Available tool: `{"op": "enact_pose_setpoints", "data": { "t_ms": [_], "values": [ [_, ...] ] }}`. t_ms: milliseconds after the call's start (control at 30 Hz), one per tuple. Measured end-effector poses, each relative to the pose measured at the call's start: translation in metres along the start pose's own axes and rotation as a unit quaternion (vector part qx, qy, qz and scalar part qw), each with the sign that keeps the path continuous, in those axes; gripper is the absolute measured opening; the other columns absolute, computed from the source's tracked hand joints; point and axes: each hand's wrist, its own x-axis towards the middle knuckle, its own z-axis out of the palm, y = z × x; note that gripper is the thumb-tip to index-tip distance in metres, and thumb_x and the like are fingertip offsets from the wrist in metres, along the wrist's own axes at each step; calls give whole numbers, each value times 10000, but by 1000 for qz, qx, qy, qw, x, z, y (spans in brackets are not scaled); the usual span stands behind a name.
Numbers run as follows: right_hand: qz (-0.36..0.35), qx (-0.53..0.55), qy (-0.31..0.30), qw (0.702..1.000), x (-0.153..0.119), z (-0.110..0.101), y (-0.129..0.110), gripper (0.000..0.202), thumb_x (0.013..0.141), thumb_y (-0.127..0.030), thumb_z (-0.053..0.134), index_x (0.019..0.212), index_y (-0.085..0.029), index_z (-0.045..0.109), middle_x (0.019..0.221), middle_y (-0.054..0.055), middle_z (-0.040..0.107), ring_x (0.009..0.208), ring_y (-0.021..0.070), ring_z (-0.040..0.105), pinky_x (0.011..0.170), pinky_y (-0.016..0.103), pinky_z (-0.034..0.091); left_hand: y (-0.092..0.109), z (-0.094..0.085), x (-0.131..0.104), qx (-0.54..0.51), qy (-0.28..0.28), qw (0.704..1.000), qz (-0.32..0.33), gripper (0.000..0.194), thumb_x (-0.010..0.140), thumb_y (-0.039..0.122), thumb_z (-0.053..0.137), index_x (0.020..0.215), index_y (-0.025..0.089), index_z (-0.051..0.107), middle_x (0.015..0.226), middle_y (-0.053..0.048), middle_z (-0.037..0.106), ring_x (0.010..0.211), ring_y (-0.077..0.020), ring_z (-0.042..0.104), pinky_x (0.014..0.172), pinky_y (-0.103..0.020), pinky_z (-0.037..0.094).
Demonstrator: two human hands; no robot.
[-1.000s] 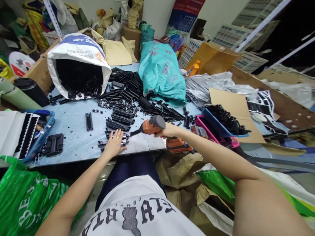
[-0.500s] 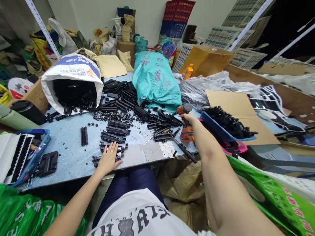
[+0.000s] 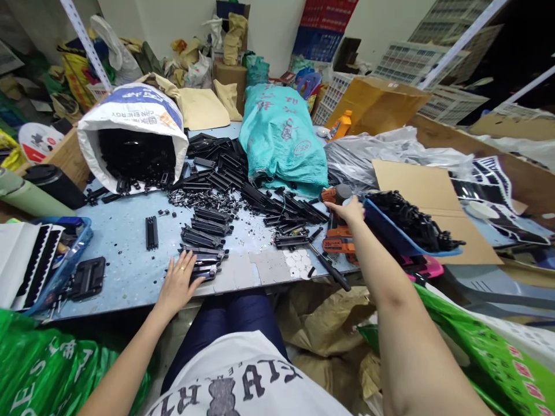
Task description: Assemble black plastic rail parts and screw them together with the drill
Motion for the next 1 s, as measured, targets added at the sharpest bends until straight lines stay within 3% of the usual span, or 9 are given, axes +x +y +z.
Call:
{"op": "enact_pose_setpoints", "data": {
  "t_ms": [100,167,333,467,567,667,733,833,1000],
  "values": [
    [-80,30,166,982,-23,-5,-19,754,735,-506,616,1316,-87,381,1290,230,419,1187,344,383,953,497,318,-17,-11,-28,14,7,995,-95,466,884,445,387,1142,104,572,1115,-185,590,1076,-311,531,905,-466,420],
    [-210,86,165,960,-45,3,-51,511,826,-431,514,1225,-112,479,1215,174,501,1146,289,430,975,446,318,-26,-12,-41,-5,-18,992,-123,414,889,428,383,1054,121,608,976,-154,626,933,-286,582,802,-421,469],
    [-465,142,-149,861,-135,62,-186,284,850,-324,488,1048,-148,588,1079,116,601,1032,211,524,941,324,383,-32,-10,-34,-110,-40,983,-142,285,872,381,448,933,159,616,903,-102,634,891,-243,588,803,-369,474],
    [-512,63,-327,792,-200,105,-273,346,745,-173,594,1090,-157,584,1088,102,609,1043,211,533,932,301,387,-7,-21,-29,-174,51,944,-276,299,838,370,511,1032,154,584,1040,-132,601,1019,-273,545,913,-440,417],
    [-524,51,-362,769,-209,117,-300,383,682,-119,630,1063,-142,603,978,98,643,932,214,580,863,305,428,24,-27,-38,-422,24,800,-427,380,810,429,550,1068,150,543,951,-110,614,880,-234,606,835,-414,475],
    [-523,45,-396,753,-197,118,-310,367,656,-173,687,1018,-151,625,869,63,656,814,183,602,789,276,463,48,-27,-42,-680,-13,516,-520,519,746,492,625,1107,142,494,1000,-134,605,863,-223,631,771,-381,510],
    [-505,41,-434,745,-190,117,-312,491,590,-270,764,1044,-151,619,874,64,657,805,190,608,776,286,479,55,-25,-34,-739,12,388,-551,537,714,493,665,1080,132,507,1078,-170,584,964,-239,611,817,-375,496],
    [-416,72,-536,731,-196,117,-312,840,471,-417,822,1209,-135,537,1159,147,580,1043,275,553,915,365,435,58,-19,-9,-730,78,334,-591,444,708,444,690,994,128,566,1084,-164,602,1033,-244,586,890,-365,457],
    [-378,160,-614,675,-231,113,-299,1049,513,-475,787,1403,-179,318,1438,131,317,1292,281,341,1082,382,266,65,-5,25,-721,193,336,-575,427,681,380,730,998,140,575,1046,-129,640,961,-214,620,860,-338,475]
  ]
}}
